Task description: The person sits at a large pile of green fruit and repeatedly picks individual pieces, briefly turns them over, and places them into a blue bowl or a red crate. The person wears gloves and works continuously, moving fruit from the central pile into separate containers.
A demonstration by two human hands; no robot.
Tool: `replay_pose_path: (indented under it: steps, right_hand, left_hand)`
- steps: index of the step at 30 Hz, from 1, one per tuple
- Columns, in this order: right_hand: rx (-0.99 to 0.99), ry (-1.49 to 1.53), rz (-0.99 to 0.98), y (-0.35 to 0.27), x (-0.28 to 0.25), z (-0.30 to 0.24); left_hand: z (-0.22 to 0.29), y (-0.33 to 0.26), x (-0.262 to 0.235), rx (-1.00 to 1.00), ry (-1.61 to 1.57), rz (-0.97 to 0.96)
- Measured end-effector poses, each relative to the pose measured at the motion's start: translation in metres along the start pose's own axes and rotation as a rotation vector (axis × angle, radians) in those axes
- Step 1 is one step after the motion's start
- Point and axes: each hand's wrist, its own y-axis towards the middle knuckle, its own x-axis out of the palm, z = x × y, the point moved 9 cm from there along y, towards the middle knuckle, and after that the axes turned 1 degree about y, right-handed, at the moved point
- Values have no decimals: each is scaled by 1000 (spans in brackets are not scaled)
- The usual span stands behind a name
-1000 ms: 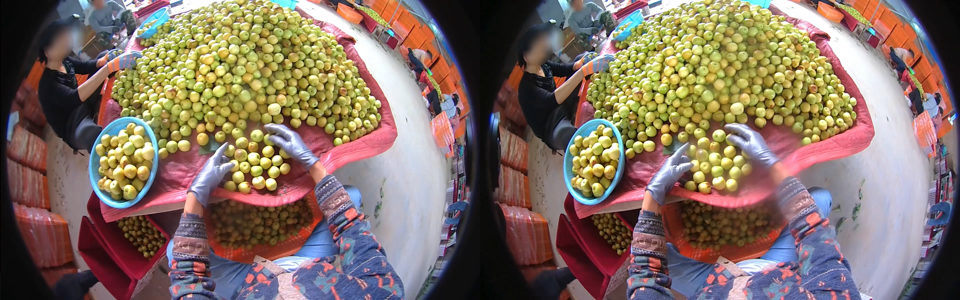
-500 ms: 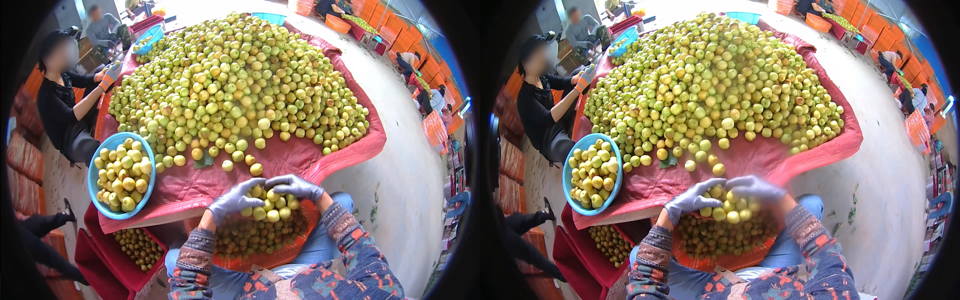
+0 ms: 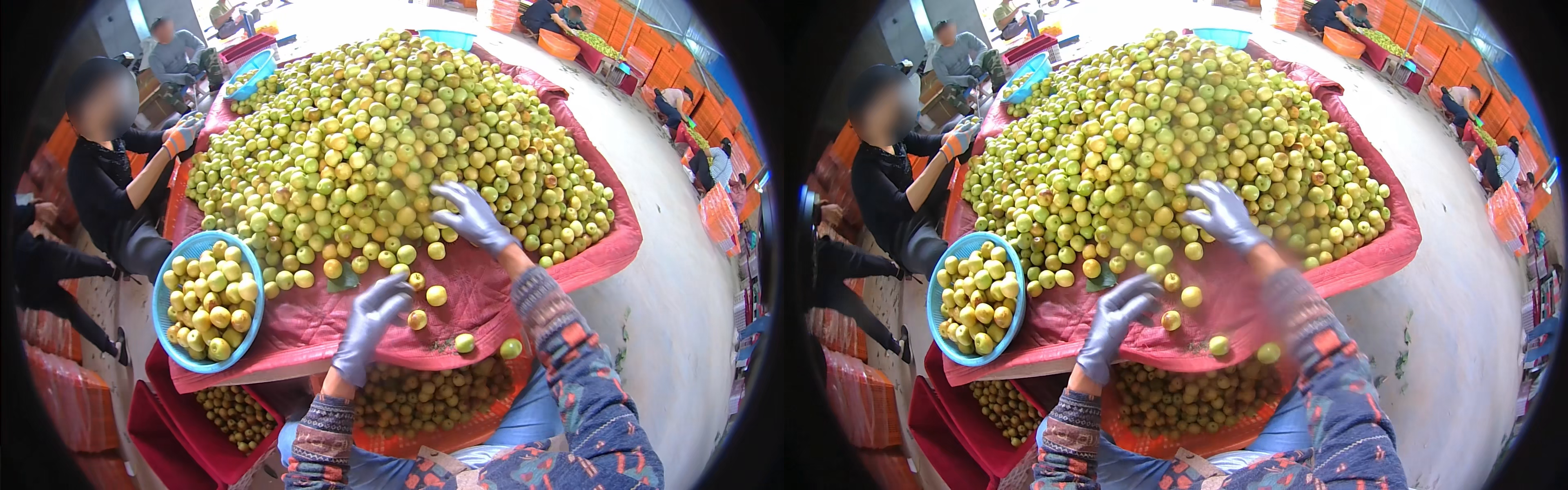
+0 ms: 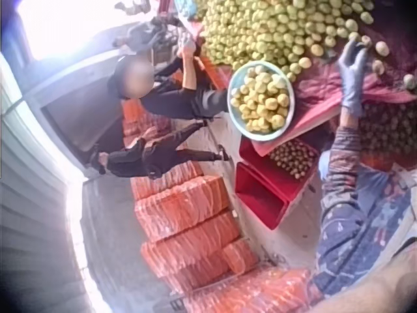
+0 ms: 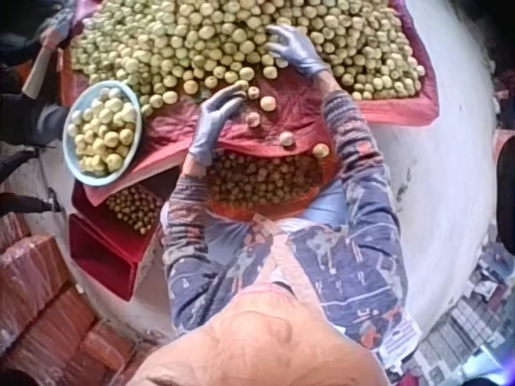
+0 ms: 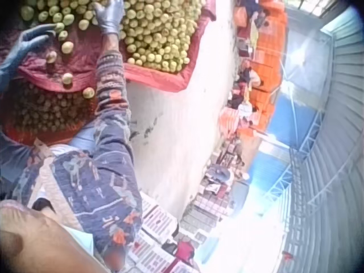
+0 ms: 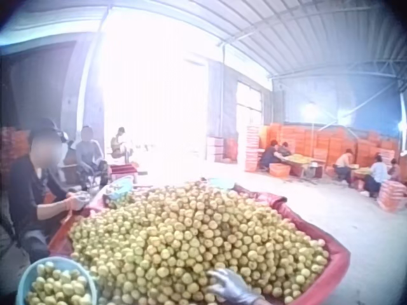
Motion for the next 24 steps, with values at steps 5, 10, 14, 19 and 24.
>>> replay_pose_path:
  steps: [5,10,14,19,24]
  right_hand:
    - [115,-245,-85,69,61,-13]
    - [50,-324,-235,95,72,-40]
    - [60,-309,-660,85,99,-39]
    - [28,-220,-655,47,102,-46]
    - [-311,-151,-591,-22,79,-89]
  left_hand:
    - [-17,5,-90,81,-16,515]
    - [-19,-3,-109,-18,-48,572]
    - [-35,0,-116,-65,-120,590]
    - [-34,3,-114,-87,-148,549]
    - [-37,0,-116,-84,-188,546]
